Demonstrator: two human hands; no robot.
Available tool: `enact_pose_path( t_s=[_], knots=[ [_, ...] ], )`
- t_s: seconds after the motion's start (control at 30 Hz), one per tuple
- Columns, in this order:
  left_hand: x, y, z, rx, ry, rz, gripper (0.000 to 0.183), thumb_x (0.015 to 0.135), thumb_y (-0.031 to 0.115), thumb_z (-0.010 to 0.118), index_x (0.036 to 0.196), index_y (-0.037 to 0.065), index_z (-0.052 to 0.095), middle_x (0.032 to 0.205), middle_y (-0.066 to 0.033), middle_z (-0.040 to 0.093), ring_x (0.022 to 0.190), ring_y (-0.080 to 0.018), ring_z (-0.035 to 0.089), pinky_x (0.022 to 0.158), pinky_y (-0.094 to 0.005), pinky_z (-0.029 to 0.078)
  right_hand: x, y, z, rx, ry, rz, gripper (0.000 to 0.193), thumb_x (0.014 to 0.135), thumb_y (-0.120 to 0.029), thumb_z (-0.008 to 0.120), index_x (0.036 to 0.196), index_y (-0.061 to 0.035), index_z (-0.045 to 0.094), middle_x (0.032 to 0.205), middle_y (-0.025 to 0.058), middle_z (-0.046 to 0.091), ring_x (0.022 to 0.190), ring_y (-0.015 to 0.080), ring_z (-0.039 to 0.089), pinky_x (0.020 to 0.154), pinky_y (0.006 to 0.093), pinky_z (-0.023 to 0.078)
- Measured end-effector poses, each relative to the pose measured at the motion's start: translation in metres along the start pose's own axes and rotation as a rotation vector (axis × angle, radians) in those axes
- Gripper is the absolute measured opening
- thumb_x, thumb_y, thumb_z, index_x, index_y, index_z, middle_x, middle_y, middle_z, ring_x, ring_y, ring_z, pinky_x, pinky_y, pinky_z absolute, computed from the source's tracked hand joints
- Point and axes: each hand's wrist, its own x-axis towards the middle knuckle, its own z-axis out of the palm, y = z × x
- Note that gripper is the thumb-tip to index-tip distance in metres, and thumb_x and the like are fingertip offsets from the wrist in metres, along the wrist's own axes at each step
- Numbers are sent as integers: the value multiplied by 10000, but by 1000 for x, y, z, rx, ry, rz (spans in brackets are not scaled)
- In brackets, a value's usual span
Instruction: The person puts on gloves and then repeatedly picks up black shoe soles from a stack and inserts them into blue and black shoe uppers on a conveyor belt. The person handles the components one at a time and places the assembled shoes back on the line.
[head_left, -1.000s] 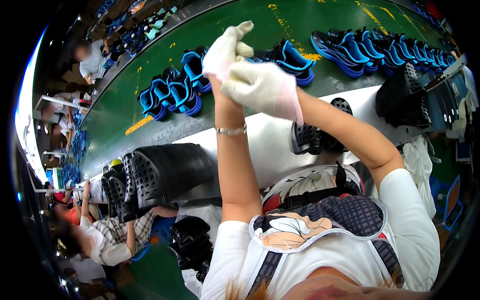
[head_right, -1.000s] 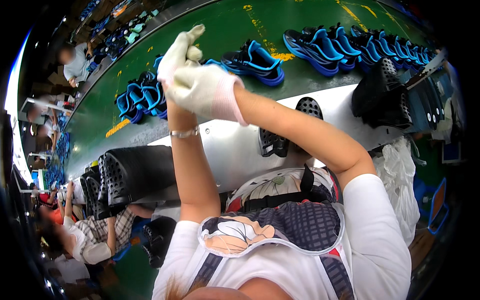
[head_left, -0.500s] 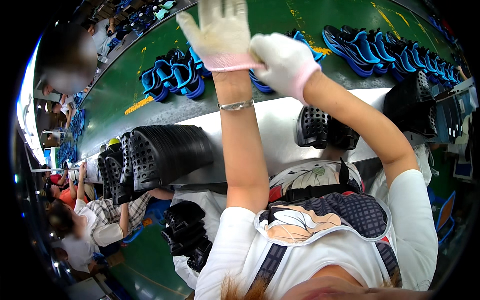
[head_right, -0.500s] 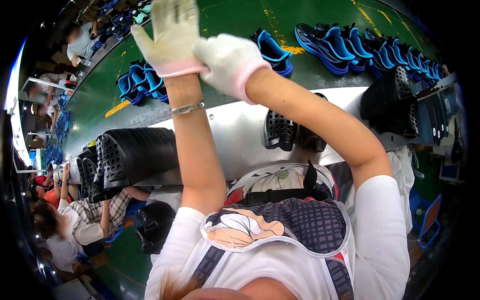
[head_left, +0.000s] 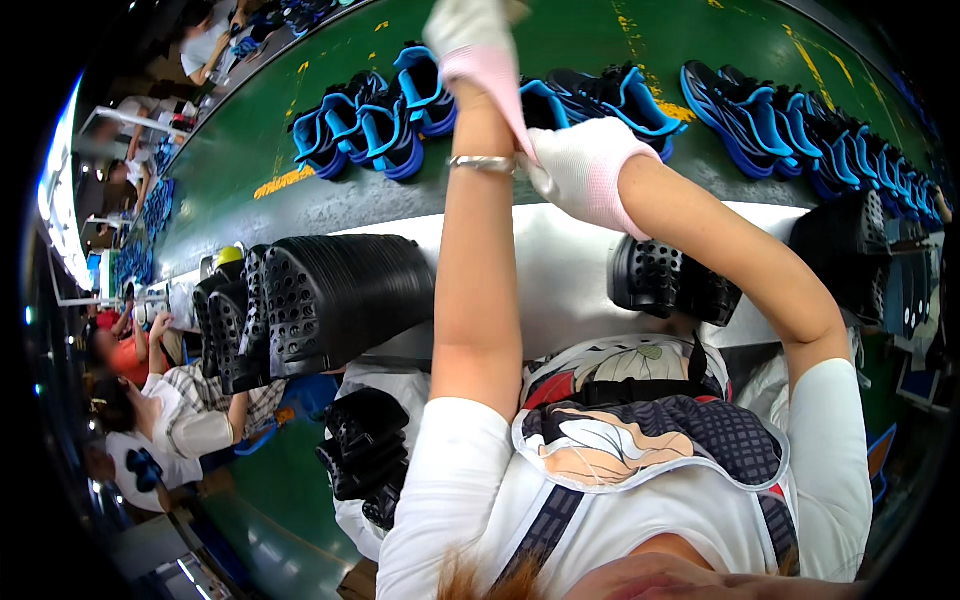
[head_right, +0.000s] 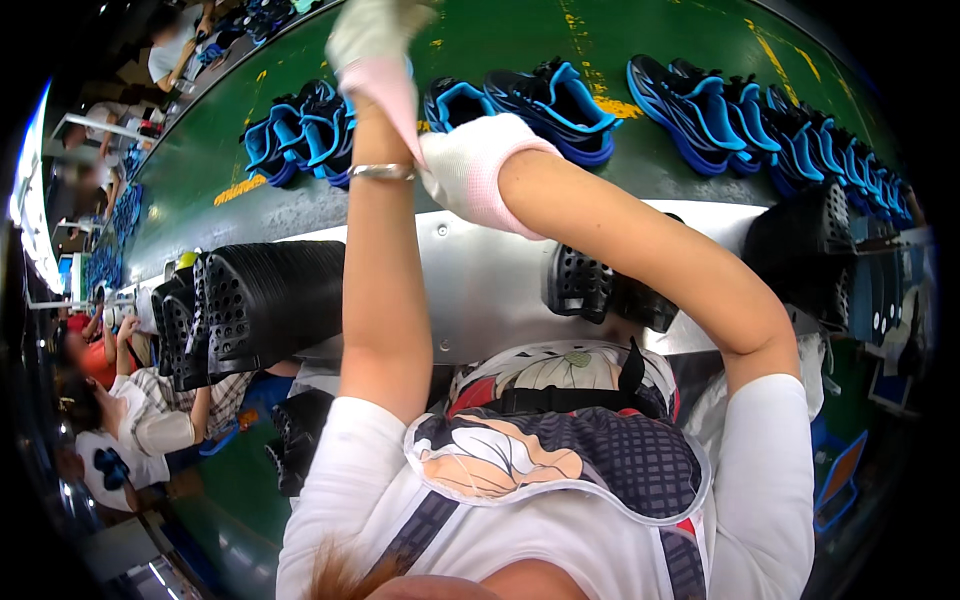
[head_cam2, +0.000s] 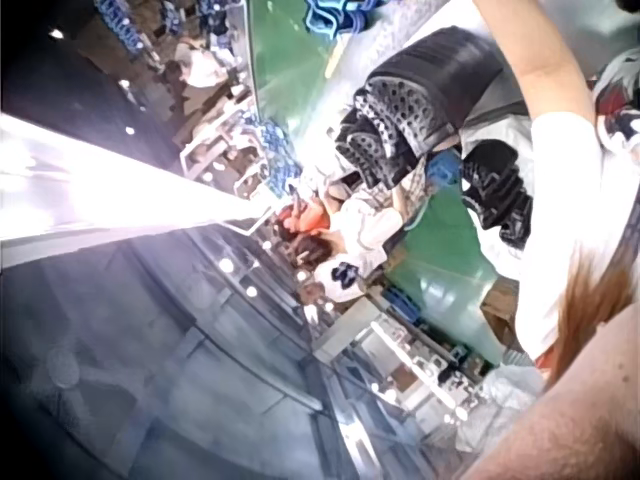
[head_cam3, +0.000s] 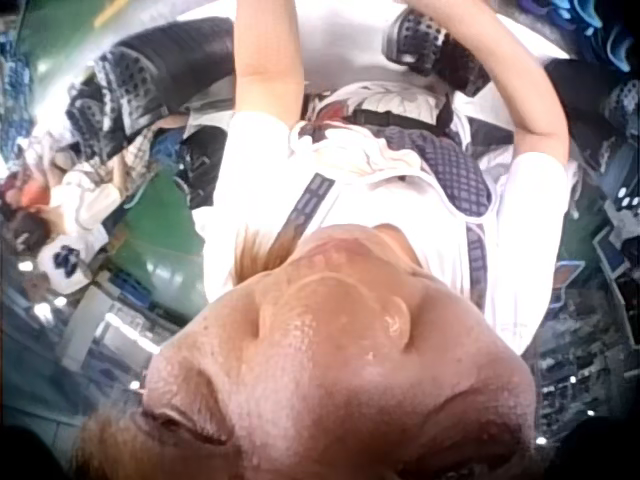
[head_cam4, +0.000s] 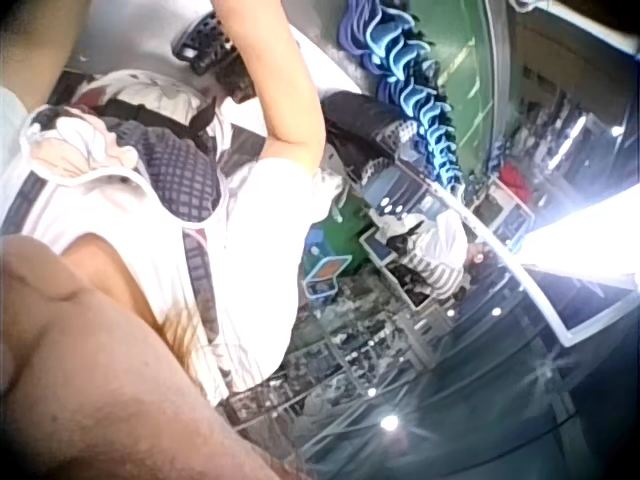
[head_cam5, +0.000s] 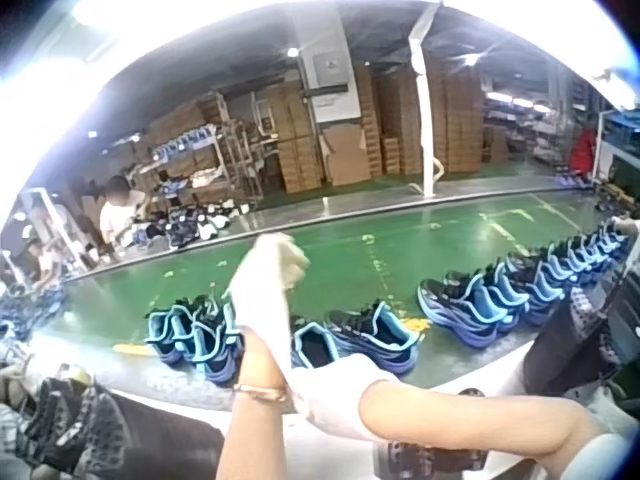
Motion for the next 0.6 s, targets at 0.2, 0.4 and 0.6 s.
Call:
enact_pose_path(
  t_s=[0.2,0.4,0.6],
  knots=[
    [21,-46,-1,770,-248,-338,585,993,503,343,866,85,732,933,-169,702,927,-373,650,842,-431,496,14,9,16,122,92,-56,231,947,-218,425,983,-59,589,881,173,669,837,381,651,723,453,526],
    [20,-160,-110,1326,143,-717,268,931,298,578,1126,147,683,1195,-116,579,1118,-298,561,920,-401,479,22,70,45,-70,468,-179,336,766,-223,672,1089,-134,643,1049,111,635,961,326,593,842,443,488],
    [6,-211,-169,1586,-18,-1181,361,911,268,603,1261,188,642,1410,-87,473,1317,-301,420,1070,-429,317,26,100,79,-205,287,-181,366,644,-272,753,951,-79,703,1125,98,631,1115,362,527,973,447,424]
  ],
)
